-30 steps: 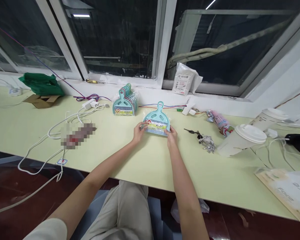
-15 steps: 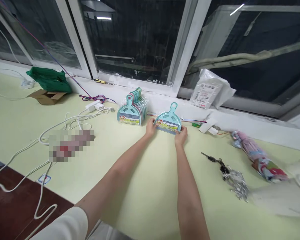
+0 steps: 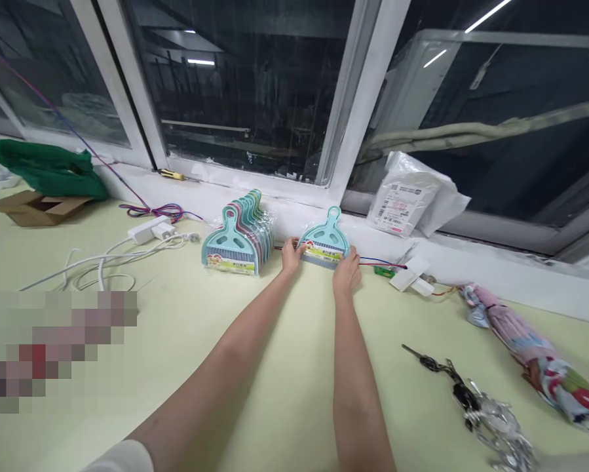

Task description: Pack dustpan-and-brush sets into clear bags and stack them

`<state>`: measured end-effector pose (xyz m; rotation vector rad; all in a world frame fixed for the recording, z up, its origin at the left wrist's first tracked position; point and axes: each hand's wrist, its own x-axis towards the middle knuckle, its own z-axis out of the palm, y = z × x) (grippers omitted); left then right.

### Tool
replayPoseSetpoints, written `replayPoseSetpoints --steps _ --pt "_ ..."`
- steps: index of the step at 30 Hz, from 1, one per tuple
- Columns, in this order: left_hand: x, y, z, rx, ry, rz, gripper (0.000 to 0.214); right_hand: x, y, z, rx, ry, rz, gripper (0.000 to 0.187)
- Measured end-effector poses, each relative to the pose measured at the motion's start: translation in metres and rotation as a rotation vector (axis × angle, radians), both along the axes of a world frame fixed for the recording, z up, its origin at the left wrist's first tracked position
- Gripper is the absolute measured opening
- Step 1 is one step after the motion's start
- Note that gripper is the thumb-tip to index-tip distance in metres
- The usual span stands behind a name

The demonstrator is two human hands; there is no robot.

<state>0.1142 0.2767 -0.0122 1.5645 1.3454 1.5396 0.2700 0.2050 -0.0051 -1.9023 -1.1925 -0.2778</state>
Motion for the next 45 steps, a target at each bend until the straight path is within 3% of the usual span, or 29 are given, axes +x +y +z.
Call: replayPoseSetpoints --steps 3,5,11,13,15,17,18,21,25,28,32,36,38,41,45 --pt "-0.003 -0.009 0.004 0.032 -0.008 0.034 0.034 -0.002 -0.003 0.003 0.13 0.025 0.005 0.047" --pt "-0.008 -0.029 0.009 0.067 0.011 0.085 0.037 -0.004 -0.011 0.005 0.184 0.033 0.008 0.047" --pt "-0.033 -0.135 0.025 0.212 0.174 0.024 0.029 -0.03 -0.057 0.005 0.124 -0.014 0.156 0.033" --pt "-0.051 -0.158 0.035 0.218 0.17 0.154 0.037 -0.046 -0.079 0.003 0.048 -0.071 0.22 0.028" --pt "-0.082 -0.164 0.05 0.129 0.098 0.426 0.049 -0.062 -0.104 0.001 -0.014 -0.147 0.281 0.025" --pt "-0.126 -0.157 0.063 -0.085 0.006 0.688 0.059 -0.077 -0.13 -0.001 -0.039 -0.218 0.338 0.023" --pt "-0.15 -0.152 0.068 -0.22 -0.021 0.735 0.058 -0.083 -0.142 -0.001 -0.043 -0.245 0.363 0.023" --pt "-0.216 -0.138 0.072 -0.463 0.052 0.52 0.048 -0.098 -0.172 0.001 -0.055 -0.286 0.406 0.025" --pt "-0.257 -0.137 0.065 -0.455 0.269 0.511 0.056 -0.107 -0.197 0.006 -0.071 -0.255 0.418 0.026" --pt "-0.263 -0.138 0.063 -0.478 0.382 0.391 0.05 -0.108 -0.211 0.007 -0.056 -0.174 0.399 0.027" --pt "-0.266 -0.143 0.067 -0.504 0.371 0.218 0.046 -0.11 -0.226 0.006 -0.067 -0.135 0.408 0.026" --pt "-0.255 -0.16 0.071 -0.315 0.176 -0.1 0.042 -0.114 -0.231 0.009 -0.094 -0.153 0.444 0.027" --pt "-0.236 -0.174 0.069 -0.271 0.006 -0.195 0.041 -0.116 -0.232 0.013 -0.036 -0.161 0.466 0.028" --pt "-0.194 -0.202 0.064 -0.352 -0.22 -0.278 0.043 -0.121 -0.239 0.018 0.091 -0.206 0.584 0.03" --pt "-0.137 -0.247 0.058 -0.393 -0.423 -0.454 0.045 -0.125 -0.26 0.018 0.016 -0.227 0.757 0.031"
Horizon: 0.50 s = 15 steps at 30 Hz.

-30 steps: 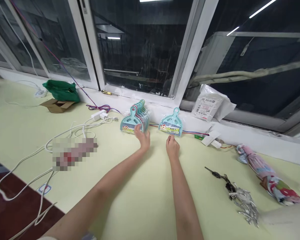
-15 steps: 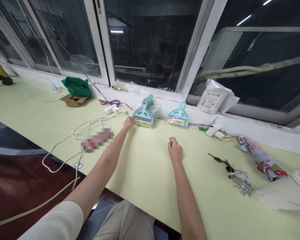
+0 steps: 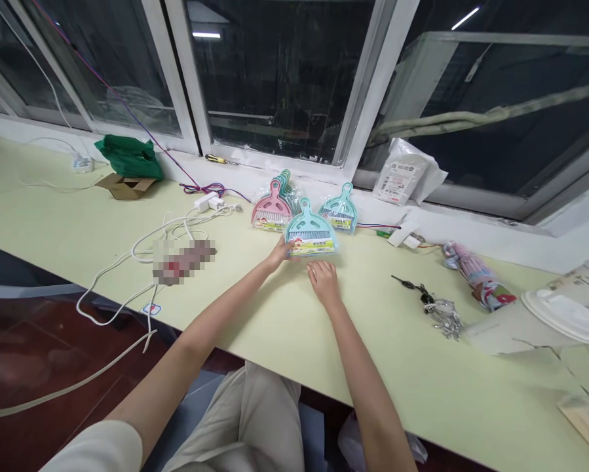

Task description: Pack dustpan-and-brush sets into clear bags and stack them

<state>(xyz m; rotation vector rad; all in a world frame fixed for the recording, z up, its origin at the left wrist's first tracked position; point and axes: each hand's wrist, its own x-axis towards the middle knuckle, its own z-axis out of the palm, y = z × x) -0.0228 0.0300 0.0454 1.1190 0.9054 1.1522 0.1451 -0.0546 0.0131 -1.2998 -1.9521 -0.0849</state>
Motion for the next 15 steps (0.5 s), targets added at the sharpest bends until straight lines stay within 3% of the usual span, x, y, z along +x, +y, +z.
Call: replayPoseSetpoints --steps 3,6,8,12,15 --pt "0.033 -0.027 -0.003 -0.014 -0.107 -0.02 0.041 0.005 -0.018 0.0 -0.031 0.163 -0.096 0.038" --pt "0.053 -0.043 -0.012 0.013 -0.17 0.035 0.037 0.014 -0.031 0.005 0.128 0.336 -0.227 0.039" --pt "0.061 -0.05 -0.02 0.02 -0.186 0.071 0.036 0.017 -0.034 0.01 0.2 0.325 -0.23 0.038" --pt "0.062 -0.055 -0.036 -0.015 -0.164 0.108 0.032 0.015 -0.028 0.011 -0.019 0.257 -0.078 0.037" --pt "0.058 -0.054 -0.038 0.005 -0.124 0.122 0.029 0.014 -0.02 0.006 -0.138 0.36 -0.103 0.045"
